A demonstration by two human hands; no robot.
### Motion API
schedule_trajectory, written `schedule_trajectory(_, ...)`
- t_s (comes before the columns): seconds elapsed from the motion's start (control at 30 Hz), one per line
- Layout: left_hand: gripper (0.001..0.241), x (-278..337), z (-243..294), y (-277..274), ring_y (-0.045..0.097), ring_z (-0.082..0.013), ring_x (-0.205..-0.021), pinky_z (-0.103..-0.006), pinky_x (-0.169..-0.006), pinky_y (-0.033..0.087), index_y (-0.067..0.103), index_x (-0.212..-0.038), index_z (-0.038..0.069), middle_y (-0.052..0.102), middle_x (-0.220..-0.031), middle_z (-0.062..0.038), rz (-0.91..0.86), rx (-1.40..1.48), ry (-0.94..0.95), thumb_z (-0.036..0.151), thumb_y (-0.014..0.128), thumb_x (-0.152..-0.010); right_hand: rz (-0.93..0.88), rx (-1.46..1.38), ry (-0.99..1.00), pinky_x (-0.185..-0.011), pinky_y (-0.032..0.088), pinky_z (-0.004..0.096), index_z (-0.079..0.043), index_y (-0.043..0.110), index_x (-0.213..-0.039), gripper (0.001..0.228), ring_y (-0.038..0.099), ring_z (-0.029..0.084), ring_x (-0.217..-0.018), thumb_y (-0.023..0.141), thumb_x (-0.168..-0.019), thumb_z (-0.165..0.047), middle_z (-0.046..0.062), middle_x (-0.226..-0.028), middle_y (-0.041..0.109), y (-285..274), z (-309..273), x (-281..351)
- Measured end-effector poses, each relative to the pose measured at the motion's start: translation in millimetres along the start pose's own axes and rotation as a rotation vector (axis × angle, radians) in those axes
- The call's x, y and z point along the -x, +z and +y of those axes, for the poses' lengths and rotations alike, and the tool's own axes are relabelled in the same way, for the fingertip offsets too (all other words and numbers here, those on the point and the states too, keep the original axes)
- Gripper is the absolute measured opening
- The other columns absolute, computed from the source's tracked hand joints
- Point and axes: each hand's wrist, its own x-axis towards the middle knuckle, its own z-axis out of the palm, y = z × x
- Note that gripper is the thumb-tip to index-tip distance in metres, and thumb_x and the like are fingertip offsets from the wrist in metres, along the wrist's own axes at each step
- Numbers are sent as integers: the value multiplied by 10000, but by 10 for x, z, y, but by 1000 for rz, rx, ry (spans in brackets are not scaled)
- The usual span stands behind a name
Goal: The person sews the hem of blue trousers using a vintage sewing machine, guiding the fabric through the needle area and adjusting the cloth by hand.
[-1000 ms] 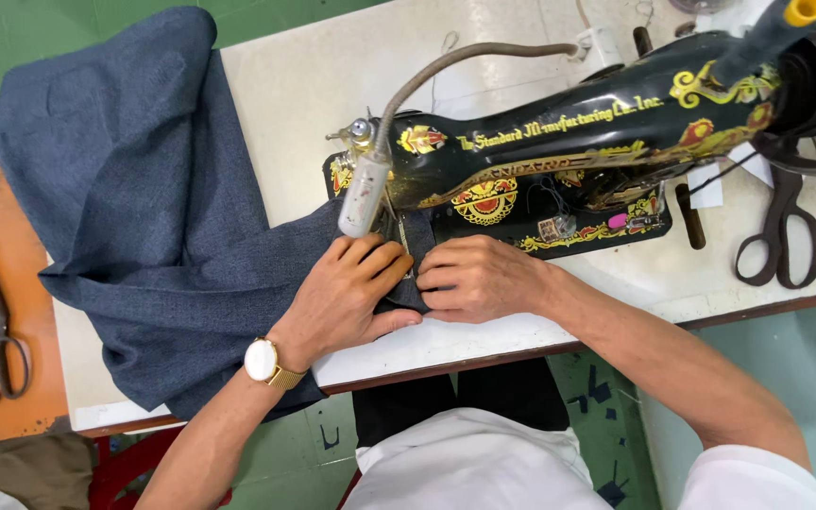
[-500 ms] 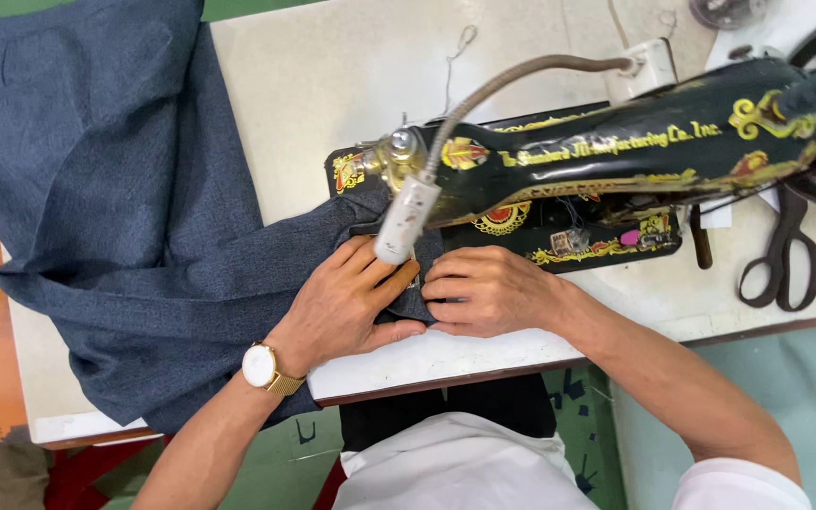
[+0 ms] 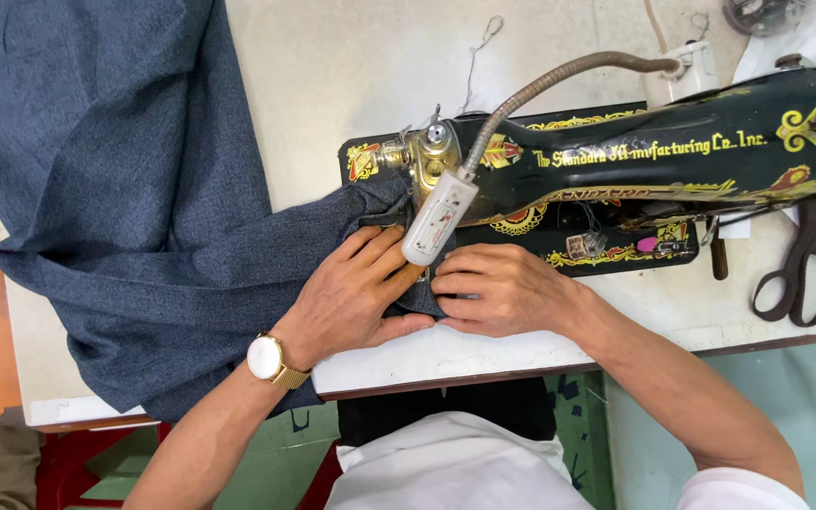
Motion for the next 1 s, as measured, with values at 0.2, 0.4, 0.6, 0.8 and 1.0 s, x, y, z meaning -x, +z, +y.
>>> schedule_trajectory(0.2,513,6,-14,28,602,-355,-1206,-480,-1075,451,714,-1055,8,653,-1112,-187,9,-2,-7,502,712,-917,5,-4,8,-886,607,433,-54,707,-839,136,713,290,-918,774,-886,-162,89,-932,714,-2,8,-3)
schedule_trajectory(0.4,508,-30,-13,-11,603,-349,-1214,-478,-1081,442,719,-1062,7,657,-1117,-187,10,-13,-12,495,710,-920,6,4,14,-898,604,438,-53,697,-834,135,709,293,-922,767,-893,-152,91,-933,712,-22,17,-17)
schedule_trajectory(0.6,496,-16,-17,4,601,-352,-1215,-484,-1082,442,718,-1065,10,653,-1125,-181,16,-17,-22,485,715,-921,1,3,28,-911,601,447,-56,691,-830,136,705,289,-935,760,-900,-151,89,-942,709,-41,10,-36)
schedule_trajectory(0.8,478,-7,-40,7,598,-349,-1219,-482,-1082,439,722,-1059,28,640,-1128,-175,15,-33,-21,486,715,-921,-7,2,36,-911,598,452,-59,687,-820,140,705,286,-936,748,-906,-152,89,-955,714,-57,11,-55)
schedule_trajectory(1.0,458,0,-58,4,603,-355,-1216,-489,-1073,442,716,-1064,38,637,-1126,-177,27,-32,-15,473,727,-919,-12,4,43,-899,599,460,-51,679,-817,148,699,295,-936,729,-918,-147,97,-961,713,-57,20,-67)
